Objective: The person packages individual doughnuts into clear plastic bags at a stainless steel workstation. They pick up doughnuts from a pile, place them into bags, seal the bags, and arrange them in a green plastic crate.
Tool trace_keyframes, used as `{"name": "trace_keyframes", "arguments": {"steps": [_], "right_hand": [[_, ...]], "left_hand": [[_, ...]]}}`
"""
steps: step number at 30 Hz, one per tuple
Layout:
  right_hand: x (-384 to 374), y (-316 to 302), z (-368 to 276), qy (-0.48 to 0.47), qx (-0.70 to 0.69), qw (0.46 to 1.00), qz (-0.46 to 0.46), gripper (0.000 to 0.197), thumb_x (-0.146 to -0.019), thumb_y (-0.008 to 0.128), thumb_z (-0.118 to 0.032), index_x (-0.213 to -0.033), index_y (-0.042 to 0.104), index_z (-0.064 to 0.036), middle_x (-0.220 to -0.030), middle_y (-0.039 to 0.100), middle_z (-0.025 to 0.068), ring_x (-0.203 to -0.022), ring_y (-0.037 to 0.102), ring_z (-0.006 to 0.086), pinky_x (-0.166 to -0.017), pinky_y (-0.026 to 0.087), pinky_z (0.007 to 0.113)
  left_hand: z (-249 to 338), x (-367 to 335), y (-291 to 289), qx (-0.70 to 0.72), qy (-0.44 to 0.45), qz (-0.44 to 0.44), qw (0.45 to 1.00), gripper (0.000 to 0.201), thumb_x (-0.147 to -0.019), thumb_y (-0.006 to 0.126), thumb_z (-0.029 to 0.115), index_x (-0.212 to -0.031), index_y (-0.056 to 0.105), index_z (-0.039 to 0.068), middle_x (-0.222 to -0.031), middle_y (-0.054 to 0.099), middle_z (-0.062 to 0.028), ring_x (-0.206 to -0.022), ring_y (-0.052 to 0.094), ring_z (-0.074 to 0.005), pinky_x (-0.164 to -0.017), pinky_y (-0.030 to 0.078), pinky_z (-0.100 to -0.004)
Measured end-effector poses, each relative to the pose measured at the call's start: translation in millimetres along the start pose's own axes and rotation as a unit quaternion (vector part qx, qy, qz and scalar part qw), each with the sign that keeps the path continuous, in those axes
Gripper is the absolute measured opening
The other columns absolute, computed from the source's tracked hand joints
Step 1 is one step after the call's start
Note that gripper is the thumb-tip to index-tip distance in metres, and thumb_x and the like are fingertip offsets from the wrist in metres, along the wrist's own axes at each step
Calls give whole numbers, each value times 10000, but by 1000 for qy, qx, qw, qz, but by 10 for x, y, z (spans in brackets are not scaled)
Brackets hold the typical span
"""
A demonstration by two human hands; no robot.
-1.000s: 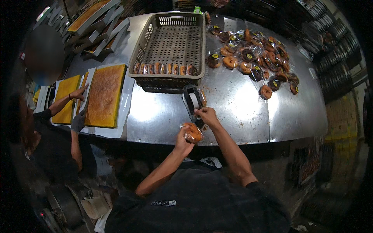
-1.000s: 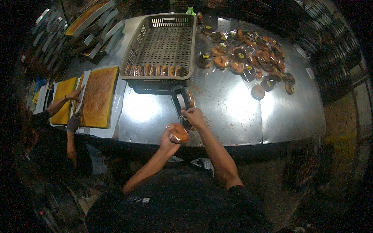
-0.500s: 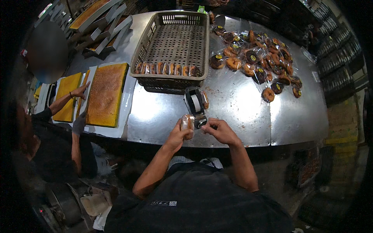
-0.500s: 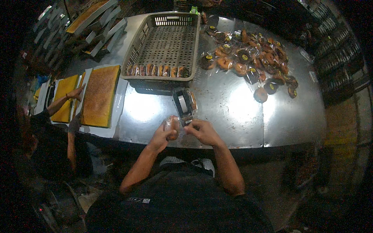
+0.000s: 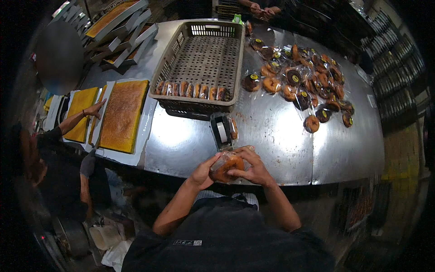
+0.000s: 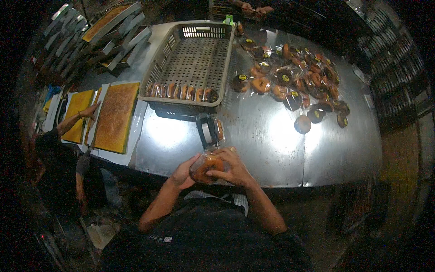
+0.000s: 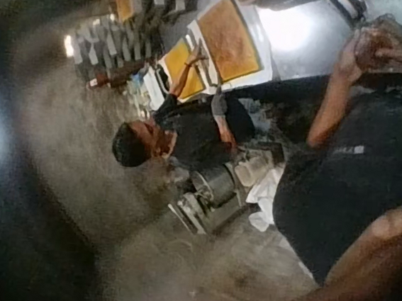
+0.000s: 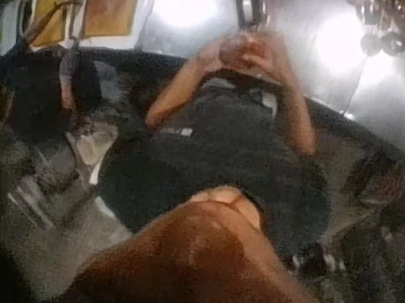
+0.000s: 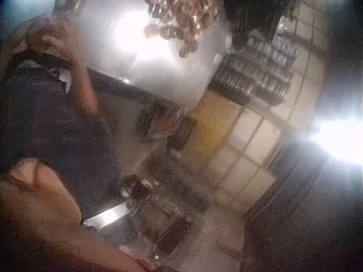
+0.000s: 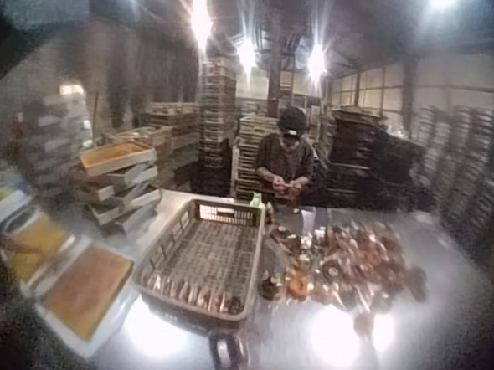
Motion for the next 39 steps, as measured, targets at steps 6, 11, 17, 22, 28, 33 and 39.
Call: {"name": "trace_keyframes", "arguments": {"steps": [6,11,17,22,28,33,39], "right_hand": [[-177,-147,965,94,65,939,323,426,-826,792,-201,-1152,598,-7,-1109,628,165,-1033,609,302,-891,479,407],[-195,90,1650,68,131,977,151,523,-843,774,-220,-1251,531,-4,-1151,600,186,-1047,600,312,-880,494,404],[270,68,1319,204,23,958,202,668,-852,770,-251,-1365,429,7,-1320,500,184,-1114,565,290,-909,491,398],[353,153,858,196,-72,969,129,676,-852,768,-178,-1382,395,15,-1309,496,184,-1086,573,257,-872,504,377],[129,318,392,136,-123,982,-43,523,-847,774,-134,-1274,511,15,-1197,537,156,-1022,599,234,-821,536,364],[94,335,39,-27,141,982,124,309,-854,762,-149,-1062,594,6,-947,543,110,-709,541,176,-633,462,310],[362,761,177,166,-38,983,67,240,-872,742,-167,-989,623,7,-848,615,73,-734,598,144,-662,491,283]], "left_hand": [[418,-160,-70,-398,383,362,751,416,-907,726,242,-1235,562,45,-1216,598,-83,-1120,573,-244,-965,474,-405],[605,-14,270,-538,517,475,467,508,-691,891,182,-1119,627,116,-1444,404,-127,-1371,328,-329,-1121,250,-505],[782,142,6,-488,532,584,372,494,-712,880,267,-1147,675,154,-1519,324,-131,-1399,272,-357,-1083,318,-544],[936,423,-354,-501,505,639,293,484,-731,855,371,-1167,714,214,-1535,339,-118,-1411,243,-390,-1120,252,-569],[964,635,-654,-487,510,643,299,487,-716,863,389,-1152,721,227,-1523,367,-114,-1391,275,-400,-1124,241,-571],[1019,847,-987,-491,498,653,291,500,-705,871,390,-1147,720,211,-1522,366,-107,-1388,284,-392,-1112,263,-582],[1129,981,-1179,-515,489,637,300,515,-697,878,375,-1150,714,193,-1511,380,-96,-1387,302,-355,-1110,266,-571]]}}
Point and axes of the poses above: each hand's wrist, its own x-axis away from the middle knuckle, its own y-axis out of the palm, z = x × y, the point moved 4 cm from there along -x, towards the middle knuckle
